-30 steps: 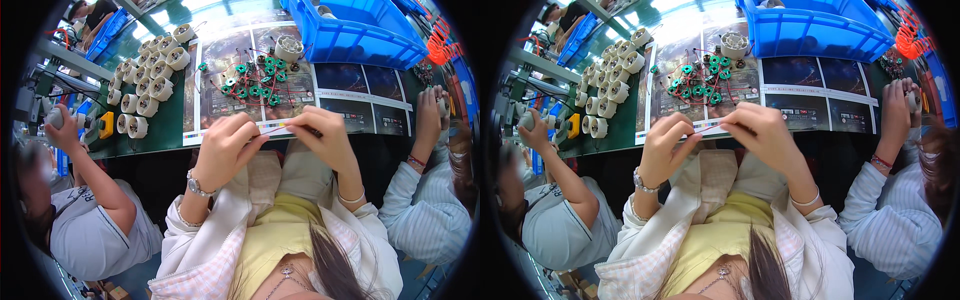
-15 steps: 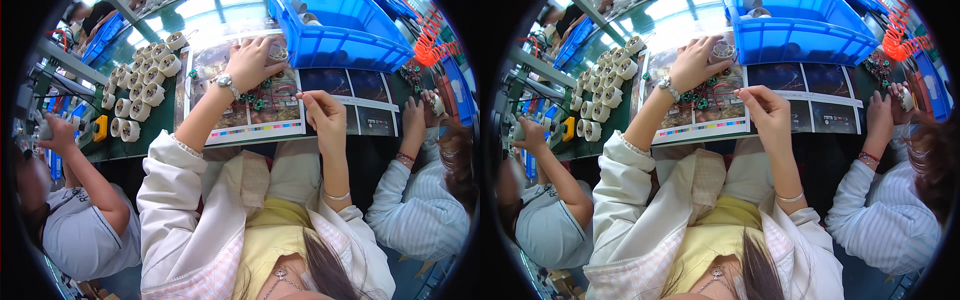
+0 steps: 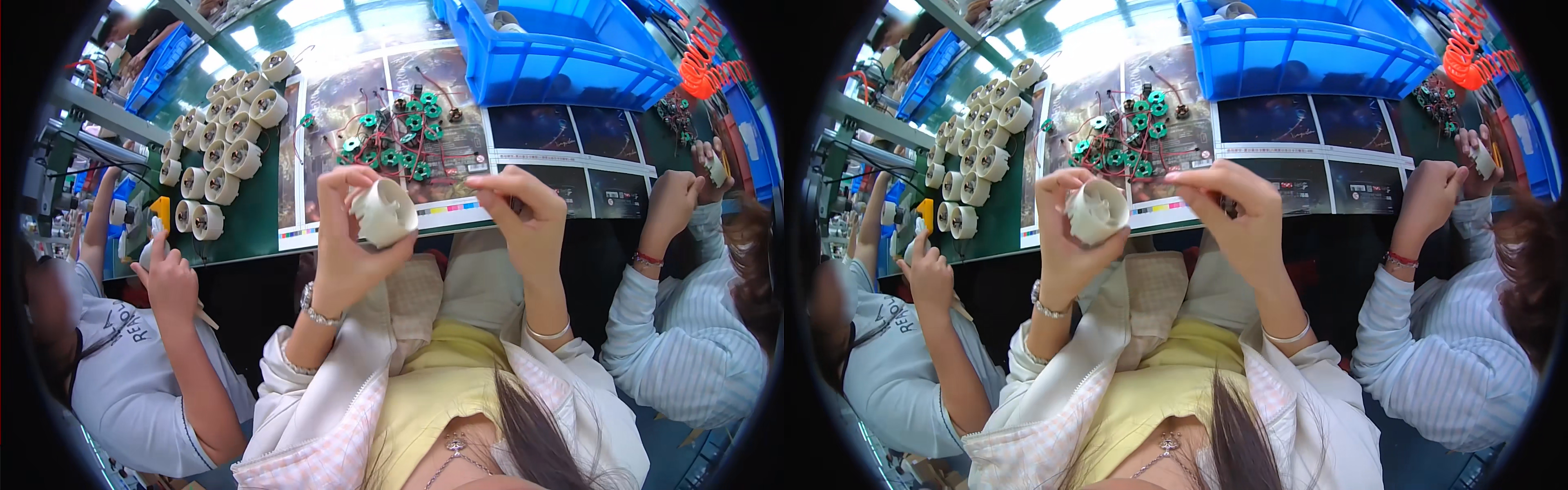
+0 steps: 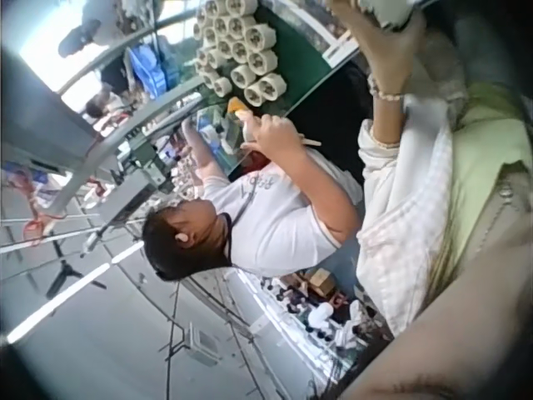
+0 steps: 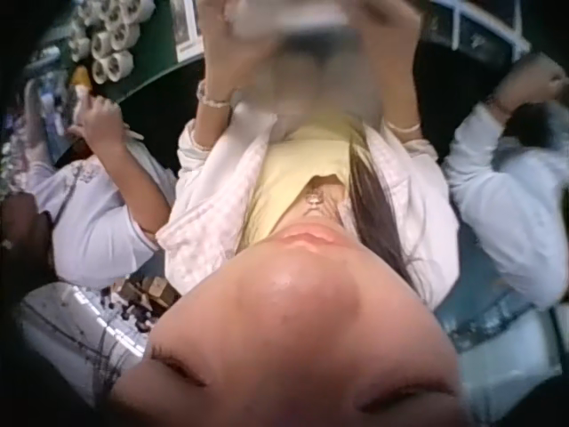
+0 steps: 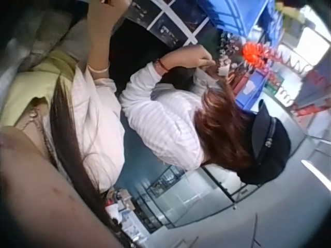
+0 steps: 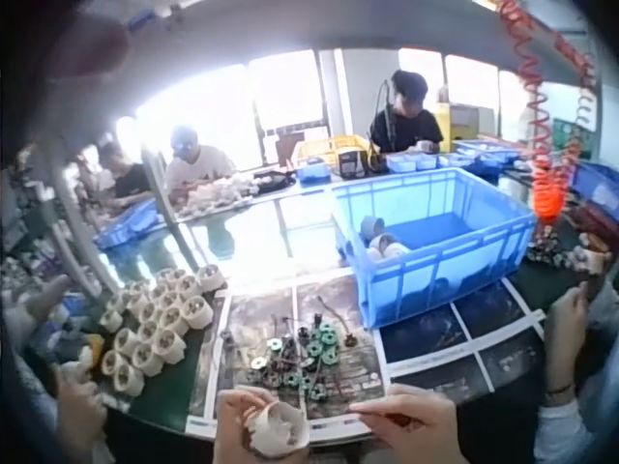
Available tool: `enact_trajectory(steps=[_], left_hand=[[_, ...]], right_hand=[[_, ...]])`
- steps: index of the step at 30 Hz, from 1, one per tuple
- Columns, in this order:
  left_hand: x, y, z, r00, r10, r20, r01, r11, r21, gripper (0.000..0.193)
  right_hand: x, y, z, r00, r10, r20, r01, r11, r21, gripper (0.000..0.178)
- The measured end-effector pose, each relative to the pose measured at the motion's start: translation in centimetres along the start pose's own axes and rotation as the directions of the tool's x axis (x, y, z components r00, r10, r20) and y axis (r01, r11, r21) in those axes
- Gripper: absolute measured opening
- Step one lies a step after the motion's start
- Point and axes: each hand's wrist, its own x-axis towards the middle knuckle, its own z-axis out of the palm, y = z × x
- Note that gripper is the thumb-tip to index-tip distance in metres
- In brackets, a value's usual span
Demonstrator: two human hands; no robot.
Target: Assembling small electronic circuit boards into plastic housings and securing them with tape.
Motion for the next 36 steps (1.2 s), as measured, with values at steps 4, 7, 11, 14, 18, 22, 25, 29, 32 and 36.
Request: enact_trajectory(steps=[4, 7, 11, 14, 18, 22, 25, 29, 32, 36], left_hand=[[-2.9, -0.2, -0.2, 0.994, -0.108, -0.028, 0.097, 0.960, -0.263, 0.073], [-3.9, 0.3, -0.5, 0.995, -0.099, -0.020, 0.086, 0.936, -0.340, 0.074], [-4.0, 1.3, -1.3, 0.995, -0.100, 0.016, 0.101, 0.973, -0.208, 0.074], [-4.0, 1.1, -1.4, 0.998, -0.067, -0.005, 0.065, 0.987, -0.146, 0.074], [-4.2, 0.5, -0.7, 0.994, 0.045, -0.102, -0.054, 0.995, -0.084, 0.073], [-4.6, -0.1, -0.3, 0.997, 0.035, -0.076, -0.034, 0.999, 0.010, 0.076], [-4.5, 0.4, -0.1, 0.993, 0.079, -0.087, -0.077, 0.997, 0.023, 0.077], [-4.5, 0.6, 0.0, 0.984, 0.143, -0.107, -0.137, 0.989, 0.064, 0.078], [-4.4, 0.5, -0.1, 0.970, 0.207, -0.126, -0.190, 0.972, 0.135, 0.077], [-4.6, 0.3, 0.1, 0.975, 0.172, -0.144, -0.152, 0.978, 0.140, 0.076]], right_hand=[[-1.3, -1.3, 1.6, 0.950, -0.266, 0.162, 0.277, 0.960, -0.051, 0.024], [-2.2, -2.2, 2.4, 0.874, -0.394, 0.283, 0.445, 0.885, -0.140, 0.024], [-3.2, -2.3, 3.3, 0.863, -0.378, 0.335, 0.455, 0.870, -0.189, 0.022], [-3.6, -2.7, 3.6, 0.855, -0.373, 0.360, 0.470, 0.851, -0.234, 0.022], [-3.8, -3.8, 3.7, 0.842, -0.376, 0.388, 0.505, 0.803, -0.318, 0.021], [-3.8, -4.3, 3.7, 0.816, -0.475, 0.331, 0.569, 0.763, -0.307, 0.020], [-3.8, -3.8, 3.9, 0.824, -0.452, 0.342, 0.554, 0.771, -0.315, 0.020], [-4.0, -3.6, 4.0, 0.836, -0.418, 0.355, 0.530, 0.781, -0.329, 0.020], [-4.1, -3.7, 3.9, 0.853, -0.379, 0.359, 0.501, 0.786, -0.362, 0.020], [-4.1, -3.6, 3.9, 0.858, -0.367, 0.358, 0.489, 0.798, -0.353, 0.019]])
